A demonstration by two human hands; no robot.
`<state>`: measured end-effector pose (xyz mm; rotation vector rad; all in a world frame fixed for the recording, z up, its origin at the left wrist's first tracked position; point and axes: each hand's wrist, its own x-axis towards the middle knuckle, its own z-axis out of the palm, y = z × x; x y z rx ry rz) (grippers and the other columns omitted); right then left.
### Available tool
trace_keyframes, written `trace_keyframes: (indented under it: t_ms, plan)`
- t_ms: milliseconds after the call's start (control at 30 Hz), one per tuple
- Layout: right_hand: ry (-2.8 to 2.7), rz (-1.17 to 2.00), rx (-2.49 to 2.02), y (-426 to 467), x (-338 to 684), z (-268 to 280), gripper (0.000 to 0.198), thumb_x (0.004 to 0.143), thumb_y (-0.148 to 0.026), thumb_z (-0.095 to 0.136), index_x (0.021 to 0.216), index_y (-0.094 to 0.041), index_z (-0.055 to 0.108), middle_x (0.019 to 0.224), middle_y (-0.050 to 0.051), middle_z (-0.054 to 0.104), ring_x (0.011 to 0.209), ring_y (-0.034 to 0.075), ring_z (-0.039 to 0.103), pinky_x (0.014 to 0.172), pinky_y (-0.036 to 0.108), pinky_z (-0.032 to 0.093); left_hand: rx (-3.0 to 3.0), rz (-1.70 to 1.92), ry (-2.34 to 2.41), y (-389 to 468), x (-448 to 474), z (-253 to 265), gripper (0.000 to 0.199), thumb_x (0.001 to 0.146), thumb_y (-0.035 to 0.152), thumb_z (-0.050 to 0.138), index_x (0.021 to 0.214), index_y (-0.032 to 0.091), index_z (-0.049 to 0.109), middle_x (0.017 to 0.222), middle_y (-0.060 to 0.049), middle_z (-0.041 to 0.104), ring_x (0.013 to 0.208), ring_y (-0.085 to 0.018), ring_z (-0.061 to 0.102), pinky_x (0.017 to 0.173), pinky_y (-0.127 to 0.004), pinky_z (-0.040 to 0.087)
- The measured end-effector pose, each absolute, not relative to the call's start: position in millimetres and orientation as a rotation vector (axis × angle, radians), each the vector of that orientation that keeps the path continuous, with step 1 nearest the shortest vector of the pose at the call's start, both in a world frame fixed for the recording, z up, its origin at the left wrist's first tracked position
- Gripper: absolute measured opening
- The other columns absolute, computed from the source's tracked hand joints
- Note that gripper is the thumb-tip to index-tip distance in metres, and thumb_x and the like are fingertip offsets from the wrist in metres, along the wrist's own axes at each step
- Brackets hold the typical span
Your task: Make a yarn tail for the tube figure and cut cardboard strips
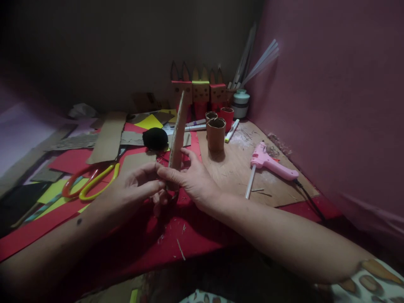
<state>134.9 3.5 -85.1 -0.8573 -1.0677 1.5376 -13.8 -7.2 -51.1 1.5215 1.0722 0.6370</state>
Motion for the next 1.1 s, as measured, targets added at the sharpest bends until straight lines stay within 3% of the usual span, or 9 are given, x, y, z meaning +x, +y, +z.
trace_keyframes:
  t_ms: [400, 700, 867, 967, 1100]
  plan:
    - [-1.105, 1.551, -0.838, 0, 135, -85, 0.076, 0.066, -0.029, 0.077, 0.128, -0.025, 0.034, 0.085, 0.0, 0.061, 0.068, 0.015, 0.062, 0.061, 0.031, 0.054, 1.455, 0.633, 1.104, -8, -14, -50, 0.006, 0.076, 0.021, 0.054, 0.079, 0.017, 0.05, 0.057, 0.001, 0.061, 0.043, -0.012, 0.058, 0.046, -0.024, 0.048]
    - [-1.183, 1.456, -0.96, -3, 132, -81, 0.074, 0.063, -0.029, 0.079, 0.125, -0.025, 0.037, 0.089, 0.001, 0.062, 0.073, 0.016, 0.062, 0.064, 0.032, 0.054, 1.431, 0.554, 1.149, -8, -15, -50, 0.007, 0.07, 0.017, 0.054, 0.064, 0.017, 0.051, 0.041, 0.003, 0.055, 0.032, -0.009, 0.048, 0.033, -0.018, 0.039]
    - [-1.27, 1.45, -1.037, -6, 132, -76, 0.058, 0.07, -0.037, 0.073, 0.118, -0.021, 0.044, 0.095, 0.006, 0.062, 0.082, 0.019, 0.062, 0.07, 0.034, 0.052, 1.488, 0.574, 1.208, -10, -13, -48, 0.006, 0.068, 0.016, 0.05, 0.063, 0.018, 0.048, 0.04, 0.004, 0.053, 0.031, -0.008, 0.046, 0.034, -0.018, 0.035]
    - [-1.42, 1.238, -1.191, -7, 136, -71, 0.044, 0.07, -0.038, 0.071, 0.105, -0.019, 0.053, 0.103, 0.008, 0.059, 0.09, 0.02, 0.058, 0.076, 0.035, 0.048, 1.496, 0.554, 1.195, -8, -16, -50, 0.008, 0.07, 0.02, 0.052, 0.063, 0.019, 0.047, 0.04, 0.004, 0.052, 0.031, -0.009, 0.045, 0.033, -0.019, 0.034]
    - [-1.609, 0.944, -1.417, -10, 142, -60, 0.02, 0.07, -0.034, 0.066, 0.077, -0.018, 0.055, 0.078, 0.003, 0.06, 0.07, 0.016, 0.055, 0.06, 0.028, 0.043, 1.479, 0.539, 1.194, -8, -18, -50, 0.012, 0.07, 0.022, 0.053, 0.061, 0.02, 0.046, 0.04, 0.004, 0.052, 0.032, -0.01, 0.046, 0.032, -0.019, 0.035]
